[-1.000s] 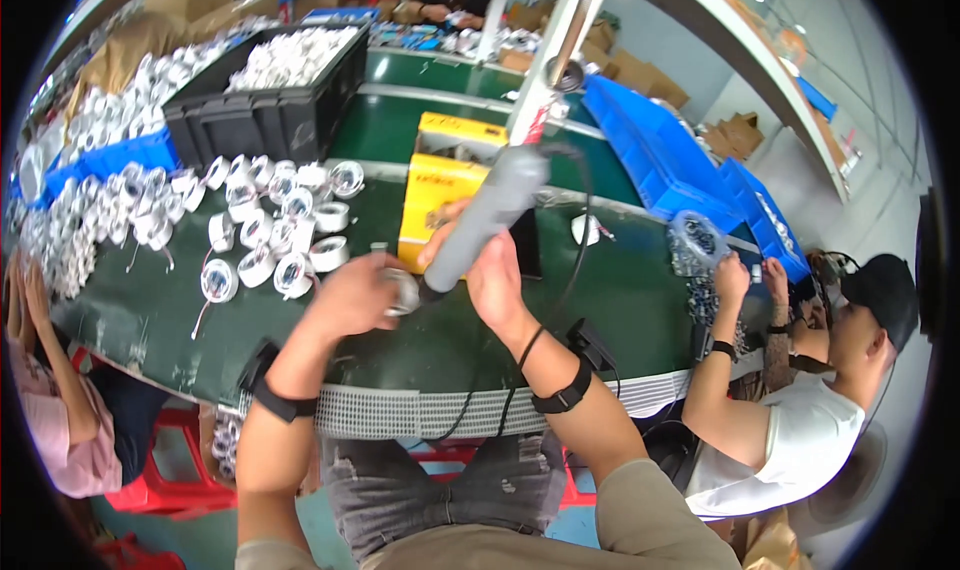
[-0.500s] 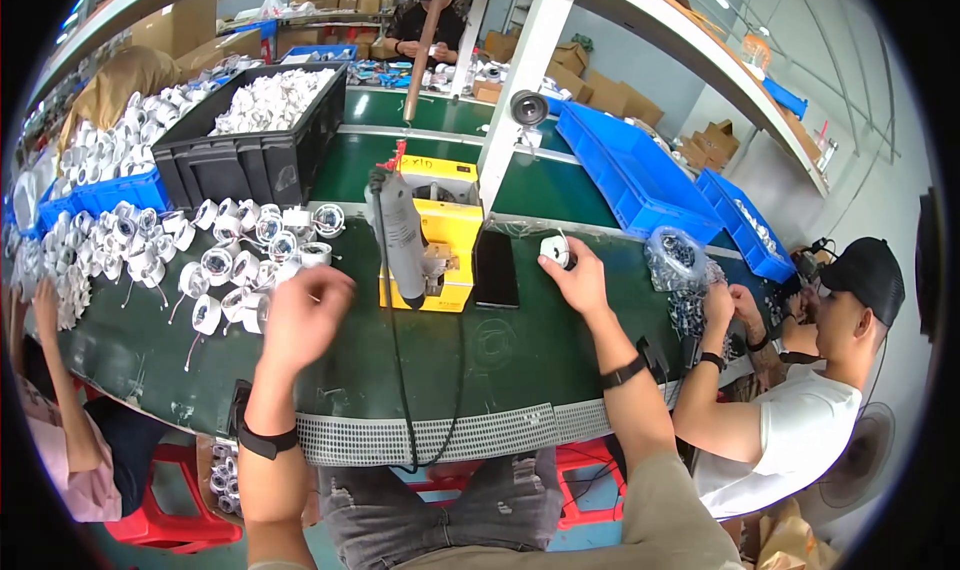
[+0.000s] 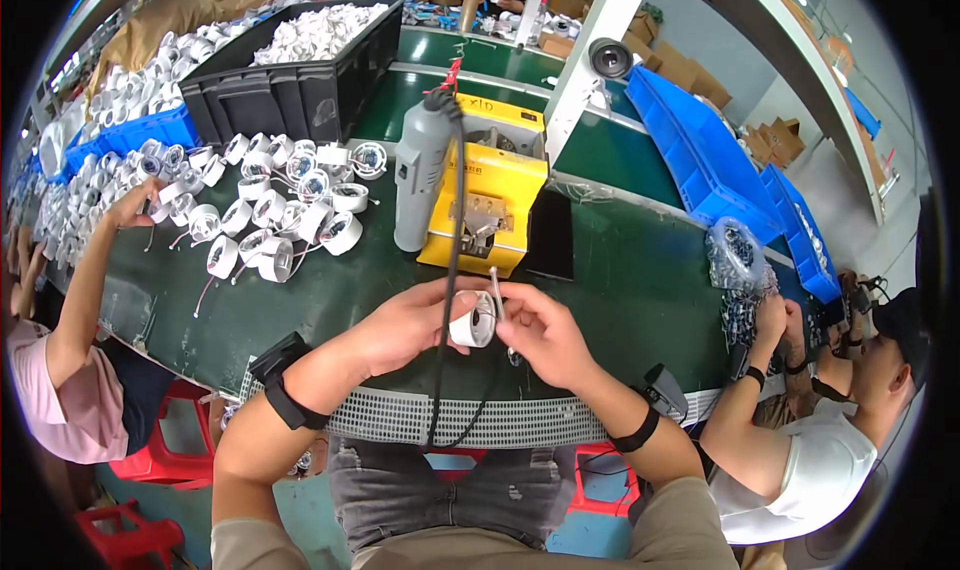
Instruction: Assembling electronic components using an electric screwdriver on a production line.
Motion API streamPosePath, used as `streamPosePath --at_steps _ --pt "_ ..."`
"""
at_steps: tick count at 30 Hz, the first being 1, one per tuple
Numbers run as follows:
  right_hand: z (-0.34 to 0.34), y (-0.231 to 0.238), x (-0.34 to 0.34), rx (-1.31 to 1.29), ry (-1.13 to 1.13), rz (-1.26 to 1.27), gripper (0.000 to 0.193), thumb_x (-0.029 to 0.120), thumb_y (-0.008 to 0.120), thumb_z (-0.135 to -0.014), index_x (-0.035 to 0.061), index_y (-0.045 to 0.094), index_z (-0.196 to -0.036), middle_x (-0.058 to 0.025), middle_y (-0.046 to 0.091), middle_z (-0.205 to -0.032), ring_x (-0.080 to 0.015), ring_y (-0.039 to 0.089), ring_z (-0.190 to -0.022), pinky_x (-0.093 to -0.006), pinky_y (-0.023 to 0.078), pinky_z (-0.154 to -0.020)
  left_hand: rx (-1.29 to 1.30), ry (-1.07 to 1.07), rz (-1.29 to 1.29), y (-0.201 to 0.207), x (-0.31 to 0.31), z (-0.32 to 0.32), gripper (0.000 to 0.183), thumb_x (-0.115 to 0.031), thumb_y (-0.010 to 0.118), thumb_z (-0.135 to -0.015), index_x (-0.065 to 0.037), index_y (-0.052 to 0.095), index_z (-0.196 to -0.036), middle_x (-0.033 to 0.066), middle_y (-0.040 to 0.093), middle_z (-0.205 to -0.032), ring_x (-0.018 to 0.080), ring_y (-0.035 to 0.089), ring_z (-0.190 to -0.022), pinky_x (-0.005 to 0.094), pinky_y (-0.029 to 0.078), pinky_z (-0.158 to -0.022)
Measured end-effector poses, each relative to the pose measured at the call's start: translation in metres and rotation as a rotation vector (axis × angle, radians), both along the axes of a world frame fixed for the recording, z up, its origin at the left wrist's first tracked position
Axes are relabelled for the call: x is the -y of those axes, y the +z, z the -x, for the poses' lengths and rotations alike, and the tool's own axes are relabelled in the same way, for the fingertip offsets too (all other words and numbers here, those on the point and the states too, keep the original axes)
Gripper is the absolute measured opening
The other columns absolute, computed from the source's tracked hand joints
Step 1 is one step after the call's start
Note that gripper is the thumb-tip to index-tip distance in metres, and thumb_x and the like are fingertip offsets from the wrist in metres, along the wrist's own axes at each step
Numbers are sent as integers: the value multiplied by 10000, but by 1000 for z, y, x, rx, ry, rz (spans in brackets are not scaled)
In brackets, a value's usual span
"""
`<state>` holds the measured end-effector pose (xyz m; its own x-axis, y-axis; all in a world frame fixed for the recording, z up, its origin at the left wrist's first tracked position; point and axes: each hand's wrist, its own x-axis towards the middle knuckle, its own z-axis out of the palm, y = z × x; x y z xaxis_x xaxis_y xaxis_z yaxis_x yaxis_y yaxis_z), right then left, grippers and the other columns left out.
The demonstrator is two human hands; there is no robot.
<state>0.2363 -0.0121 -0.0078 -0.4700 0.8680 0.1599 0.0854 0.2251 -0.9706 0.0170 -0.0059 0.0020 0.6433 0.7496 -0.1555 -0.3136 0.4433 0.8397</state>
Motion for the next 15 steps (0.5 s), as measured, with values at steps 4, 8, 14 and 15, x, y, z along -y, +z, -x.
streamPosePath --at_steps 4,8,14,15 --pt "-3 0 -10 -76 -11 291 231 121 599 -926 -19 577 -1108 -24 602 -861 -82 538 -765 -230 442 -694 -195 106 -257 -2 1 -4 385 -232 489 -1003 -7 472 -1314 43 587 -1149 119 582 -1013 275 497 -831" --pt "-10 1 -14 -225 -67 337 189 160 605 -931 -26 620 -956 -23 601 -837 -98 544 -753 -251 441 -698 -167 153 -95 -1 1 -7 407 -324 468 -1006 -17 513 -1269 33 607 -1024 107 589 -879 255 493 -723" --pt "-2 6 1 64 -58 -110 224 109 616 -894 -20 602 -710 -35 511 -771 -111 480 -684 -261 385 -614 -120 162 79 -4 1 -10 560 -498 323 -1010 -23 546 -1204 64 634 -893 126 589 -675 241 466 -557" --pt "0 6 1 63 -62 -108 224 109 616 -894 -20 602 -710 -35 511 -771 -111 480 -684 -261 385 -614 -136 171 77 -7 0 -10 571 -507 307 -1009 -25 549 -1197 63 633 -890 126 588 -671 240 465 -552"
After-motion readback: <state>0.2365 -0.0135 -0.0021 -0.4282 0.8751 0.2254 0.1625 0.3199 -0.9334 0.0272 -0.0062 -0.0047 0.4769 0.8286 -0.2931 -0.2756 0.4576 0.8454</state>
